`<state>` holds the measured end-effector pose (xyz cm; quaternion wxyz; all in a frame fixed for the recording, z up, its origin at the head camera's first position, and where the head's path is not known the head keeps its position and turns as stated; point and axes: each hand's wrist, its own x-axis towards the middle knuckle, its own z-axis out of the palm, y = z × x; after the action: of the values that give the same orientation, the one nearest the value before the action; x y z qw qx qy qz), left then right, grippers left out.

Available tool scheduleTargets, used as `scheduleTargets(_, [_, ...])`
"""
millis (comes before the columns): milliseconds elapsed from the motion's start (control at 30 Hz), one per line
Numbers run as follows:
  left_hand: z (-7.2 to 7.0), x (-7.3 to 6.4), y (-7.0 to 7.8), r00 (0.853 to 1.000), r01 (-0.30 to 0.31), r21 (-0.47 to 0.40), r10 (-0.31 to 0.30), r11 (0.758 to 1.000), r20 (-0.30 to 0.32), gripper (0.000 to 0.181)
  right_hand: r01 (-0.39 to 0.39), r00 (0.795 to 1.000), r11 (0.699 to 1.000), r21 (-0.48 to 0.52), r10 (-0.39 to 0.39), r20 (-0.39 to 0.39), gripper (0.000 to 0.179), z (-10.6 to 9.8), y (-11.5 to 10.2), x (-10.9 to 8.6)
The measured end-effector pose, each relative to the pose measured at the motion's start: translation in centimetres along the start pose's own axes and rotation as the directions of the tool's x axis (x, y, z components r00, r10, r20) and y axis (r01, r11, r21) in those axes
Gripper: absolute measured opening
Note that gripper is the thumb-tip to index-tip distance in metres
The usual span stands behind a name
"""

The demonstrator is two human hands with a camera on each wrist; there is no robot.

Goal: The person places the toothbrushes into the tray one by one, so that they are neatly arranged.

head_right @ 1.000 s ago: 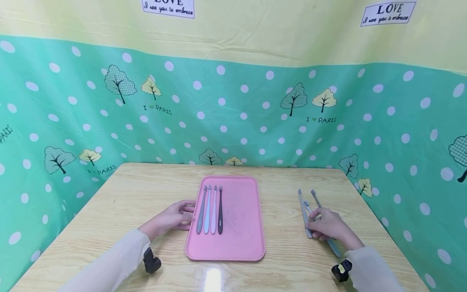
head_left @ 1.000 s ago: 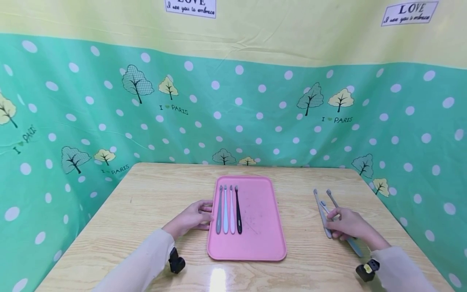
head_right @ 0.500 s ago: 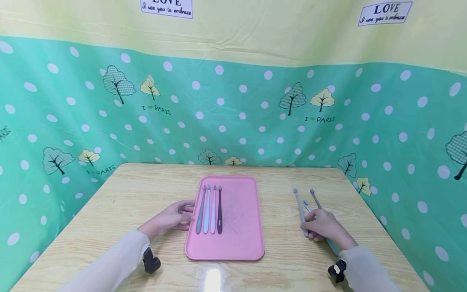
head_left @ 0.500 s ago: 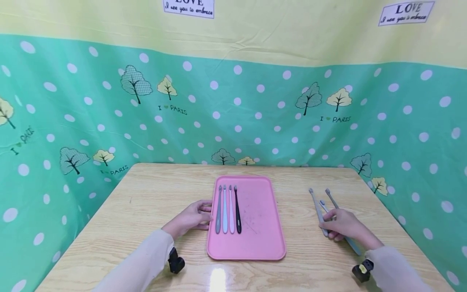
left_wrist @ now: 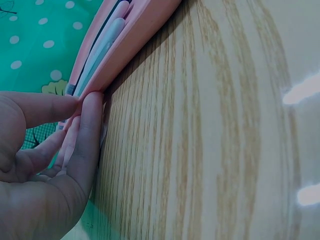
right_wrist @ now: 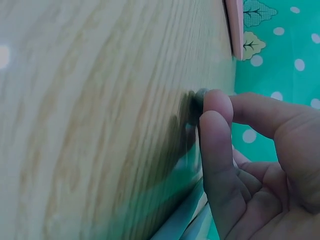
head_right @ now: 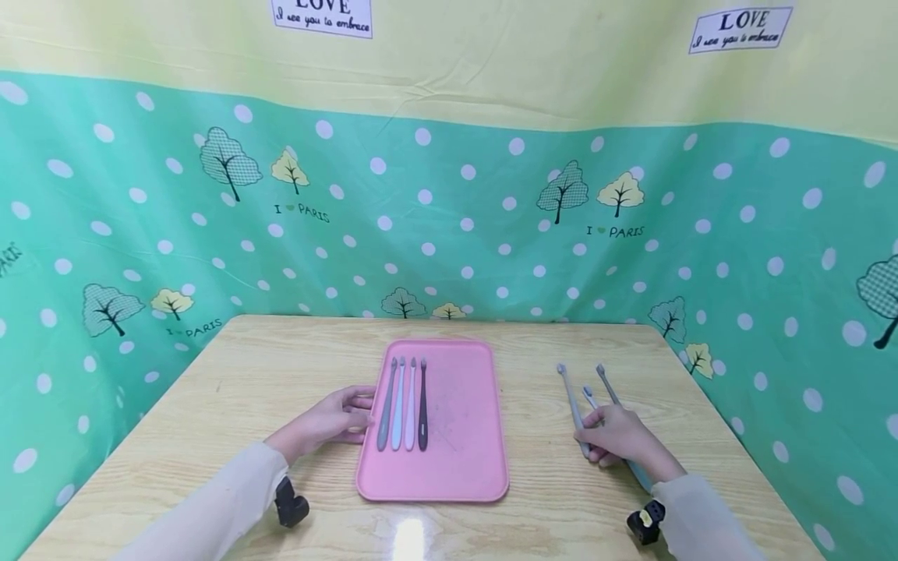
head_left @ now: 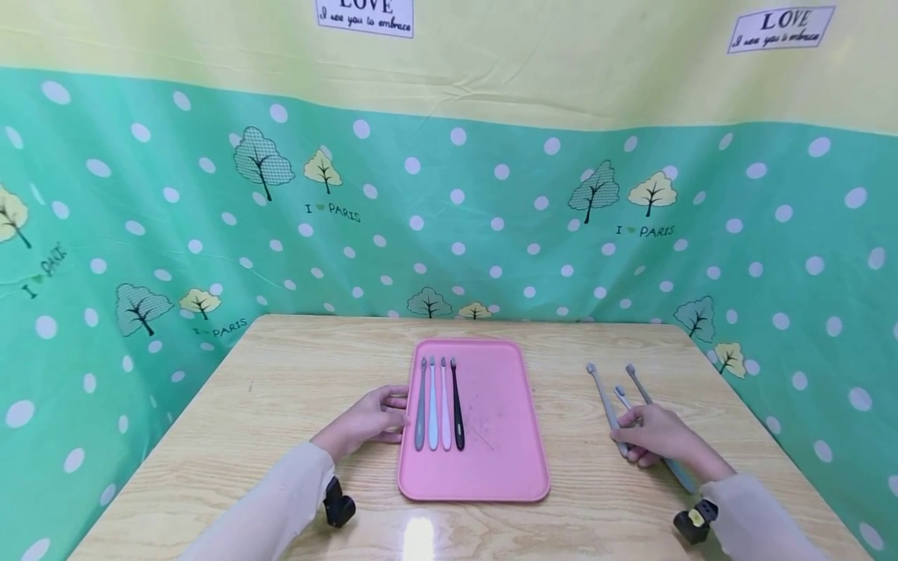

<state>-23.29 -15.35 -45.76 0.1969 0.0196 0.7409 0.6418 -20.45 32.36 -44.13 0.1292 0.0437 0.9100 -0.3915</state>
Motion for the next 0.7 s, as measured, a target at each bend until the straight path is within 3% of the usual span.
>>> scheduleTargets(267, [0.0, 0.2, -0.2, 1.000, -0.001, -0.002, 0.001, 1.000, 0.000, 0.067, 0.057, 0.998, 0.998, 0.010, -0.057, 0.018, 0.033, 0.2, -0.6, 0.1])
scheduleTargets(700, [-0.1, 0.2, -0.3, 1.000, -0.004, 0.006, 0.004, 1.000, 0.006, 0.068, 0.056, 0.998, 0.998, 0.011, -0.057, 0.039, 0.034, 1.8, -3.0, 0.4])
